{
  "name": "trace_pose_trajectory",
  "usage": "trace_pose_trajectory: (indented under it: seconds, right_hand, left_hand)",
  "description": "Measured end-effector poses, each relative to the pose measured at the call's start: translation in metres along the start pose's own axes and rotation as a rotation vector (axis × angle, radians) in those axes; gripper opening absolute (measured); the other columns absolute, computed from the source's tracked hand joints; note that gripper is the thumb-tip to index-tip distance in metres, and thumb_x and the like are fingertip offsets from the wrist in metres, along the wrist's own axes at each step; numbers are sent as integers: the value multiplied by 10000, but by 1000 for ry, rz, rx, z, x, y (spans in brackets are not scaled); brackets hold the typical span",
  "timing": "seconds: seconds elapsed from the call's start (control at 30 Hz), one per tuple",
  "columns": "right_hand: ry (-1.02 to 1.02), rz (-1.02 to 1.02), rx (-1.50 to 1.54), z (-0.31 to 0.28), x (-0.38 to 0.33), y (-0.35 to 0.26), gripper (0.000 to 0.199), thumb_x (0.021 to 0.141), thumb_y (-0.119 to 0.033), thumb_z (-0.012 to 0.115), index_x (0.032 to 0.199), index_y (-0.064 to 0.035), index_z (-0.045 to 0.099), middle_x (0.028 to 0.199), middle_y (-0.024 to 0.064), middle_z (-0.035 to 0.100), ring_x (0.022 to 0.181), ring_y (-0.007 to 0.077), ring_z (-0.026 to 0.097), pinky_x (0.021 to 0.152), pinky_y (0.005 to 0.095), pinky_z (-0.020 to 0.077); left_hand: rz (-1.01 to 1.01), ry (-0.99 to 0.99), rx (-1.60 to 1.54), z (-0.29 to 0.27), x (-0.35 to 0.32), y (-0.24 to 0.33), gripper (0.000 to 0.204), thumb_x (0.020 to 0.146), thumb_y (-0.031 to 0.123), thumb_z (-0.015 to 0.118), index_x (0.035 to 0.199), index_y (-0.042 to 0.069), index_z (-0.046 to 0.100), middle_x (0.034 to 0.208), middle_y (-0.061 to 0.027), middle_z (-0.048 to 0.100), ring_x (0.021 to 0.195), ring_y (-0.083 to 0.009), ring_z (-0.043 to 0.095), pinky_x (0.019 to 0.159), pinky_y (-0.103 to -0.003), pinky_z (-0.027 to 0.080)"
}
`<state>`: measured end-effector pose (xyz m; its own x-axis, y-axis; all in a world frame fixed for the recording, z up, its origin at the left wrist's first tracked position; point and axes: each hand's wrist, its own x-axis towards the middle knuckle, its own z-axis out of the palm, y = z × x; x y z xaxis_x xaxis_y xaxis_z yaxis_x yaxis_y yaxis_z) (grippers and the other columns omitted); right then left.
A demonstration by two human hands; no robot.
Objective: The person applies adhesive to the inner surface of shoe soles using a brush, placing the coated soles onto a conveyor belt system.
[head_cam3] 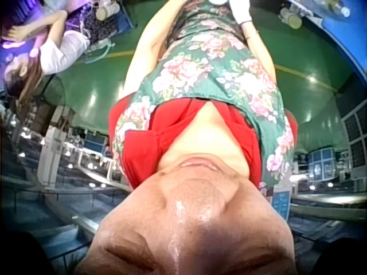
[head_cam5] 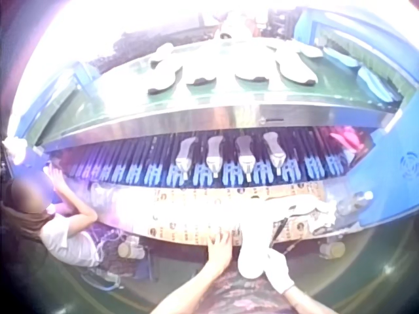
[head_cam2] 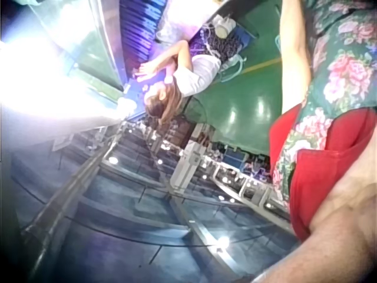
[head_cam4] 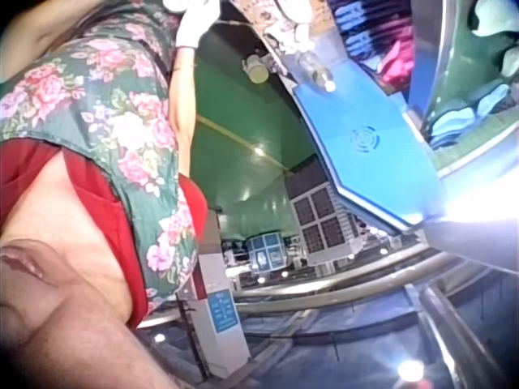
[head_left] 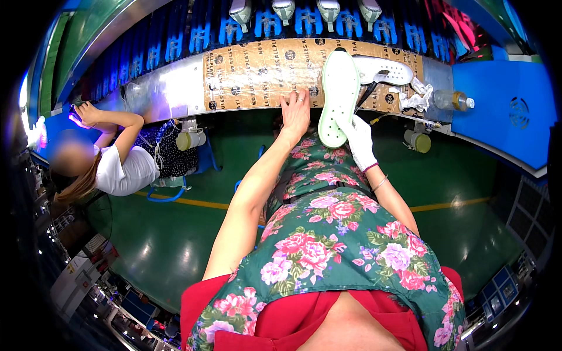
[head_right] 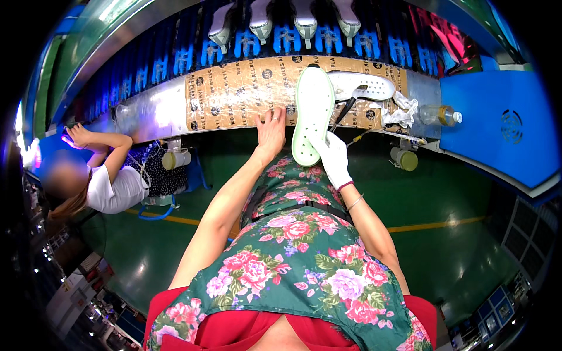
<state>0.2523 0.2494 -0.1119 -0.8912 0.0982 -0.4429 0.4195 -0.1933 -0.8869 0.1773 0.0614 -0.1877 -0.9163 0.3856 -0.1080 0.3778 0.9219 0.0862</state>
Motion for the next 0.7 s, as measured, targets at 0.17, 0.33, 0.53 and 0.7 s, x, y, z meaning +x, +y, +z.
trace_pose_trajectory:
  seconds: [0.17,0.33,0.53,0.7]
  right_hand:
    - [50,-22,26,-7,-1,-6,335,935,-154,675,1199,50,646,1105,73,695,967,113,638,877,269,499]
    - [126,-65,27,-16,3,-2,339,932,-158,677,1197,52,645,1107,78,695,968,117,639,879,274,501]
    - [136,-66,25,-17,5,0,332,930,-153,677,1187,55,648,1103,79,695,970,118,637,876,276,502]
    - [132,-91,5,-15,7,-3,328,931,-151,675,1183,56,649,1094,79,696,962,117,638,871,276,503]
  left_hand:
    - [37,-12,8,-1,-13,5,626,886,98,542,1465,-61,365,1524,-181,343,1407,-364,336,1071,-670,289]
    - [30,-48,-30,3,-13,14,667,886,118,535,1475,-100,309,1552,-259,294,1443,-371,299,1113,-608,285]
    - [74,-72,8,4,-18,19,655,878,143,541,1465,-72,345,1542,-280,304,1433,-393,314,1133,-593,258]
    - [39,-66,-56,4,-18,19,748,810,116,625,1484,-30,336,1554,-240,305,1435,-364,317,1104,-605,291]
